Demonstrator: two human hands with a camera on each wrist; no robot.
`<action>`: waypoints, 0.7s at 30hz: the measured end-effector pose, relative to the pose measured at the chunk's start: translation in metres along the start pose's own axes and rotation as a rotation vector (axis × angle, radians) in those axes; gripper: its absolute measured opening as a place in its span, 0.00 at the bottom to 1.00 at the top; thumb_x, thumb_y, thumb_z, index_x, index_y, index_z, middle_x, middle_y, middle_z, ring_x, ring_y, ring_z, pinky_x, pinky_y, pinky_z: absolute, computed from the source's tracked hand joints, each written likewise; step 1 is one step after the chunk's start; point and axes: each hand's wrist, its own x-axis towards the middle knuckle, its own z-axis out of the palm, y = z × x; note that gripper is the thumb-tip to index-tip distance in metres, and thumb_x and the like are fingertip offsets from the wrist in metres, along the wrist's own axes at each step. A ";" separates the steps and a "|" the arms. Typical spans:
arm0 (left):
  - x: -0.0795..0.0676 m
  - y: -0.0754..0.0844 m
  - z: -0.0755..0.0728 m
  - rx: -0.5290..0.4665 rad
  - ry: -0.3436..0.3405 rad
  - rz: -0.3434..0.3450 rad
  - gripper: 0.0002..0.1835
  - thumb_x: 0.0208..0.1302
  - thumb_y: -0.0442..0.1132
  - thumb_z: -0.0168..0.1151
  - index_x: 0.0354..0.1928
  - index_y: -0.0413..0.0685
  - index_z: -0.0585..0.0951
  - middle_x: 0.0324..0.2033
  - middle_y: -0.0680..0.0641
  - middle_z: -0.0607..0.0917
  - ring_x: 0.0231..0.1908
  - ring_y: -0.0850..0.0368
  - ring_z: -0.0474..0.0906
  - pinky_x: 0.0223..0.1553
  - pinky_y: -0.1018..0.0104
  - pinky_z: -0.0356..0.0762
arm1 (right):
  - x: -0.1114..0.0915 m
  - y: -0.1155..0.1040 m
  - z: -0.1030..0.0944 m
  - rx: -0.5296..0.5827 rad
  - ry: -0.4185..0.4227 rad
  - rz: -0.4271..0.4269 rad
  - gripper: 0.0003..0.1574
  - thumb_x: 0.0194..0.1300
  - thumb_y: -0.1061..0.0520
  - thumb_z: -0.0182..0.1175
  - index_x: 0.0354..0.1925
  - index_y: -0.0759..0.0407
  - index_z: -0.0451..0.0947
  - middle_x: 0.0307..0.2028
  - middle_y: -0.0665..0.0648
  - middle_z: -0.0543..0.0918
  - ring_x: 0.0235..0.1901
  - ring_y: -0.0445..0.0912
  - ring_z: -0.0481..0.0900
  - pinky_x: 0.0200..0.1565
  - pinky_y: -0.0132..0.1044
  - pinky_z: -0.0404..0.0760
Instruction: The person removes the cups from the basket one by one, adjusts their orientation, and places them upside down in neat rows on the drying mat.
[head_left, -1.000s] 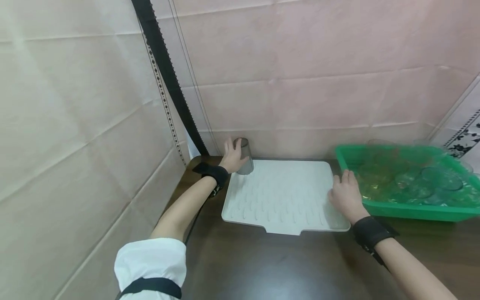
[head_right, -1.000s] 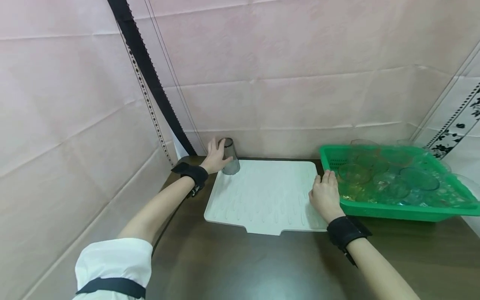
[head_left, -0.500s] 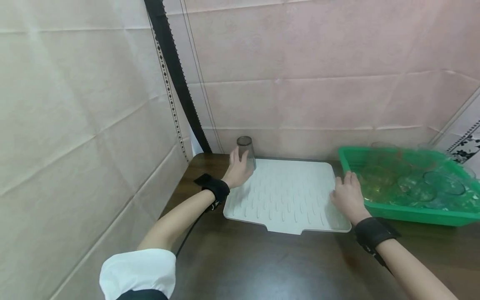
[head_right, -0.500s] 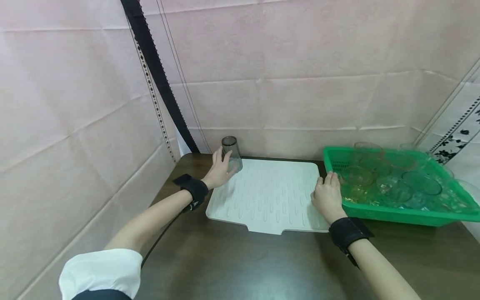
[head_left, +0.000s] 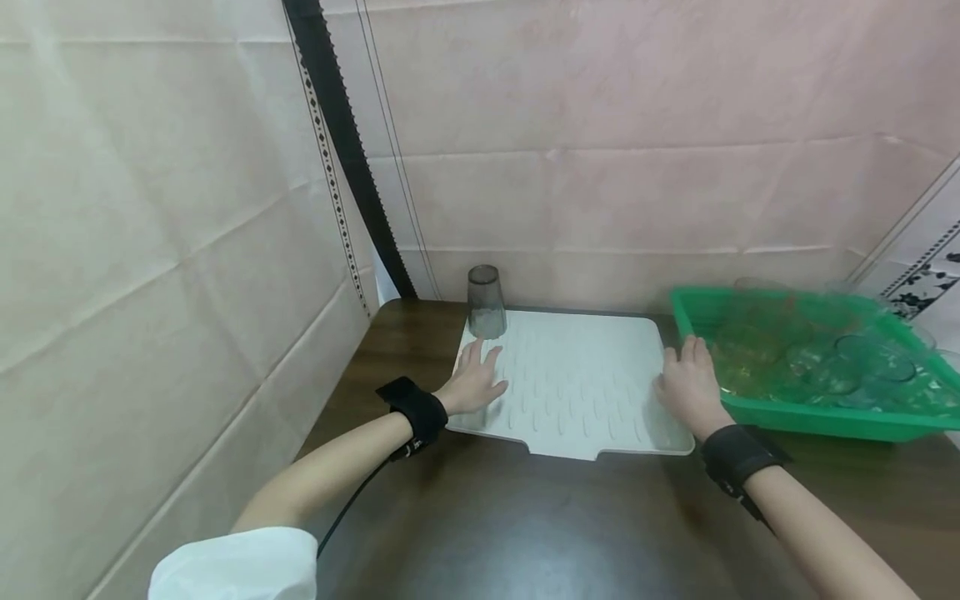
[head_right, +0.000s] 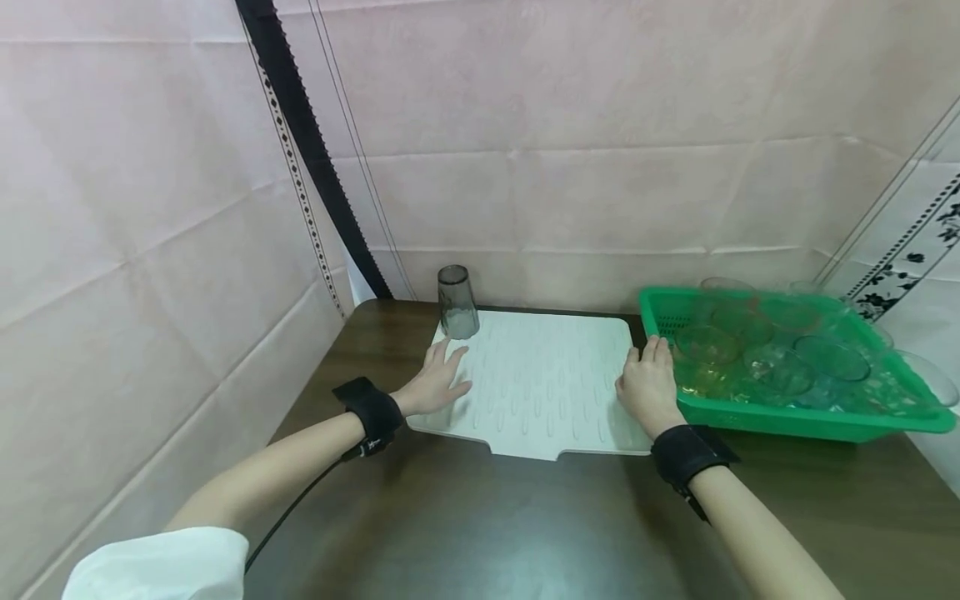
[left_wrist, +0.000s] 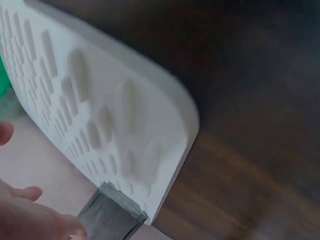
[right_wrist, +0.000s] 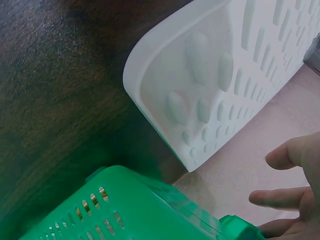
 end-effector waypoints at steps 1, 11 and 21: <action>-0.002 0.001 0.001 0.014 -0.020 0.006 0.34 0.71 0.47 0.53 0.71 0.38 0.57 0.71 0.26 0.49 0.72 0.31 0.43 0.71 0.41 0.49 | 0.000 0.000 -0.001 0.013 -0.004 0.008 0.26 0.57 0.63 0.57 0.47 0.86 0.71 0.52 0.91 0.67 0.58 0.79 0.64 0.62 0.64 0.65; -0.044 0.001 0.007 -0.008 -0.386 0.139 0.38 0.74 0.57 0.44 0.76 0.44 0.49 0.76 0.35 0.44 0.76 0.43 0.38 0.74 0.45 0.43 | 0.004 -0.004 -0.004 0.038 -0.071 0.005 0.28 0.60 0.62 0.56 0.51 0.86 0.70 0.55 0.91 0.64 0.60 0.80 0.61 0.63 0.65 0.64; -0.067 0.005 0.016 -0.022 -0.521 0.200 0.40 0.73 0.64 0.37 0.77 0.51 0.44 0.77 0.44 0.40 0.77 0.51 0.32 0.74 0.45 0.41 | 0.004 0.002 -0.004 0.058 -0.157 0.033 0.31 0.62 0.61 0.54 0.56 0.86 0.66 0.58 0.93 0.58 0.62 0.82 0.55 0.64 0.67 0.59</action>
